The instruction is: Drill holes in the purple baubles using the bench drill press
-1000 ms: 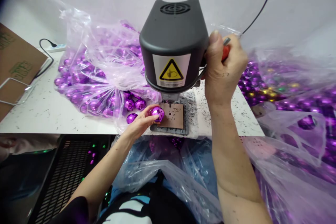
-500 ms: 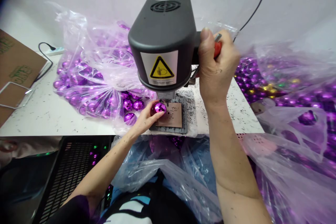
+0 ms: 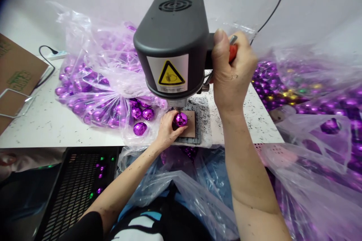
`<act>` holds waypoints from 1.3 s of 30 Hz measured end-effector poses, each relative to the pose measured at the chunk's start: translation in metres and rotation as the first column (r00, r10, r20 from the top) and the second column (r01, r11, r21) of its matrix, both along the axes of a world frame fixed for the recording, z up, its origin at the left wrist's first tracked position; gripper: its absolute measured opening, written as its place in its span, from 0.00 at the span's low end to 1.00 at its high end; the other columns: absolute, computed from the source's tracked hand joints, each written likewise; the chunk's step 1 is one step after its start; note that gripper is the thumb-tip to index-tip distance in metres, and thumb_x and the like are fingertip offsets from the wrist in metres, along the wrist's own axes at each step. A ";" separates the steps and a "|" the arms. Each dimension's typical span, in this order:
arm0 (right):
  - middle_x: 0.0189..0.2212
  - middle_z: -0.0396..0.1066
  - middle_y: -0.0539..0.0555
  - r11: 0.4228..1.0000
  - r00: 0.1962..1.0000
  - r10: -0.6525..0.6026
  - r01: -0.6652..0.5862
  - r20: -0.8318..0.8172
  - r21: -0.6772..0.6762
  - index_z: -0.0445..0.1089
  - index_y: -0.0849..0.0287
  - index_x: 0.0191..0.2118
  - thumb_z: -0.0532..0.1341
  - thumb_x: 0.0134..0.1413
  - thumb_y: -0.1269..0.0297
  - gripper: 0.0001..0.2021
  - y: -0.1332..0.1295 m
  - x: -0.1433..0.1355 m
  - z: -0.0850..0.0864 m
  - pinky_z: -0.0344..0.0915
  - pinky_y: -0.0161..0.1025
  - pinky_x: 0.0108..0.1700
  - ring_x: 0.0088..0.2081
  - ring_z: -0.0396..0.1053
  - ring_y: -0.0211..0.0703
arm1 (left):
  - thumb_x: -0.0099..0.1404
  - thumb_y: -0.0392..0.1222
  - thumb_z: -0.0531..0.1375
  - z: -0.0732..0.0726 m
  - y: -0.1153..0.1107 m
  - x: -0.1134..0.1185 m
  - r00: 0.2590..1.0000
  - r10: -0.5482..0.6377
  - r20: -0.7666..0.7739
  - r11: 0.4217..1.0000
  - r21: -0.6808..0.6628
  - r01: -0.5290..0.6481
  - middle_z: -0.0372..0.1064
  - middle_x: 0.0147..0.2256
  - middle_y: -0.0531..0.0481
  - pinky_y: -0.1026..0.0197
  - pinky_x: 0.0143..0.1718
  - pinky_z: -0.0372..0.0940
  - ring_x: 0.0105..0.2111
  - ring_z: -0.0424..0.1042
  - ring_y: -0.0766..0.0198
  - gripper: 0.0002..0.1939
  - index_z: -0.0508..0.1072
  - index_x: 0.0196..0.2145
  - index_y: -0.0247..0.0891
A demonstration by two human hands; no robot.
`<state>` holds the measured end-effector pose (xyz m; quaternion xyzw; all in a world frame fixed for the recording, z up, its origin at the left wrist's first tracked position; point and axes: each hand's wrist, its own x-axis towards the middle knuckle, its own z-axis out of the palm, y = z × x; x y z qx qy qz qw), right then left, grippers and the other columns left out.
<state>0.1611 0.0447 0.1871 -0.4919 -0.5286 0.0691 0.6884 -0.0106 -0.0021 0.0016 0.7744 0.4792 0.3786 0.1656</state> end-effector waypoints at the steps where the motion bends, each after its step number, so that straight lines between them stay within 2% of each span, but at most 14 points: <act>1: 0.21 0.39 0.44 1.000 1.000 -0.001 0.001 0.005 -0.002 0.46 0.60 0.25 0.51 0.50 0.33 0.31 -0.001 0.000 0.001 0.44 0.27 0.26 0.23 0.42 0.21 | 0.61 0.45 0.67 0.000 0.000 0.000 1.000 -0.009 0.016 1.000 0.003 0.009 0.70 0.52 0.42 0.50 0.55 0.62 0.54 0.68 0.52 0.26 0.66 0.55 0.39; 7: 0.21 0.40 0.44 1.000 0.999 -0.024 0.023 0.033 0.014 0.45 0.61 0.24 0.51 0.51 0.33 0.31 0.000 0.000 0.001 0.42 0.27 0.27 0.24 0.42 0.21 | 0.66 0.47 0.62 0.000 -0.002 0.000 0.998 -0.061 0.001 0.996 -0.062 0.061 0.68 0.53 0.42 0.47 0.59 0.57 0.55 0.66 0.52 0.26 0.61 0.59 0.39; 10: 0.20 0.40 0.44 0.999 0.999 -0.038 0.037 0.039 0.036 0.48 0.62 0.25 0.52 0.52 0.33 0.31 -0.001 0.001 0.001 0.43 0.27 0.26 0.23 0.43 0.21 | 0.67 0.50 0.60 0.002 -0.004 0.002 0.998 -0.047 -0.035 0.994 -0.097 0.043 0.67 0.54 0.41 0.45 0.60 0.55 0.55 0.65 0.52 0.26 0.60 0.59 0.39; 13: 0.19 0.44 0.44 0.996 0.996 -0.063 0.059 0.063 0.062 0.54 0.63 0.26 0.53 0.56 0.36 0.30 -0.009 0.000 -0.003 0.45 0.27 0.26 0.22 0.47 0.22 | 0.69 0.51 0.58 0.002 -0.004 0.004 0.997 -0.034 -0.070 0.997 -0.074 0.029 0.67 0.53 0.40 0.44 0.63 0.52 0.55 0.65 0.52 0.25 0.60 0.58 0.37; 15: 0.20 0.51 0.45 0.992 0.992 -0.094 0.087 0.079 0.089 0.58 0.64 0.28 0.54 0.59 0.41 0.26 -0.021 -0.001 -0.011 0.48 0.27 0.26 0.23 0.51 0.23 | 0.70 0.51 0.57 0.001 -0.005 0.005 0.995 -0.027 -0.093 0.998 -0.065 0.021 0.67 0.52 0.40 0.44 0.64 0.50 0.54 0.65 0.53 0.24 0.59 0.58 0.37; 18: 0.25 0.60 0.47 0.980 0.979 -0.157 0.138 0.131 0.144 0.63 0.64 0.31 0.57 0.61 0.52 0.18 -0.045 -0.001 -0.031 0.51 0.28 0.25 0.23 0.58 0.24 | 0.69 0.51 0.58 0.002 -0.005 0.006 0.995 -0.021 -0.101 0.998 -0.061 0.015 0.68 0.51 0.40 0.44 0.64 0.49 0.54 0.66 0.53 0.26 0.59 0.58 0.36; 20: 0.25 0.61 0.47 0.973 0.967 -0.178 0.145 0.182 0.180 0.65 0.63 0.32 0.59 0.59 0.59 0.11 -0.059 0.000 -0.048 0.53 0.29 0.25 0.23 0.61 0.25 | 0.69 0.51 0.58 0.003 -0.005 0.005 0.995 -0.022 -0.102 0.998 -0.062 0.016 0.68 0.51 0.41 0.45 0.63 0.50 0.53 0.66 0.53 0.25 0.59 0.57 0.36; 23: 0.22 0.62 0.46 0.971 0.962 -0.141 0.089 0.232 0.220 0.68 0.61 0.35 0.60 0.55 0.66 0.05 -0.073 0.000 -0.066 0.55 0.31 0.26 0.23 0.63 0.28 | 0.70 0.51 0.58 0.005 -0.006 0.005 0.994 -0.031 -0.106 0.998 -0.066 0.024 0.68 0.50 0.41 0.46 0.62 0.51 0.52 0.66 0.53 0.23 0.60 0.56 0.37; 27: 0.21 0.64 0.48 0.976 0.961 -0.103 0.048 0.256 0.214 0.71 0.62 0.33 0.59 0.53 0.69 0.04 -0.075 -0.001 -0.074 0.55 0.31 0.25 0.22 0.61 0.29 | 0.70 0.52 0.58 0.005 -0.005 0.005 0.994 -0.027 -0.106 0.998 -0.062 0.021 0.68 0.49 0.41 0.46 0.61 0.52 0.52 0.66 0.53 0.23 0.60 0.55 0.36; 36: 0.21 0.63 0.49 0.979 0.960 -0.119 0.070 0.254 0.192 0.73 0.58 0.36 0.58 0.54 0.69 0.07 -0.077 -0.001 -0.084 0.57 0.33 0.26 0.24 0.62 0.32 | 0.69 0.51 0.59 0.006 -0.005 0.005 0.995 -0.025 -0.100 0.997 -0.076 0.017 0.67 0.49 0.41 0.46 0.60 0.53 0.52 0.66 0.52 0.23 0.60 0.56 0.38; 39: 0.20 0.62 0.49 0.976 0.959 -0.124 0.072 0.255 0.207 0.73 0.56 0.38 0.58 0.55 0.66 0.07 -0.076 -0.001 -0.094 0.63 0.36 0.28 0.26 0.65 0.36 | 0.69 0.50 0.59 0.006 -0.005 0.005 0.995 -0.025 -0.098 0.996 -0.087 0.017 0.67 0.49 0.41 0.45 0.60 0.53 0.52 0.66 0.51 0.23 0.59 0.56 0.39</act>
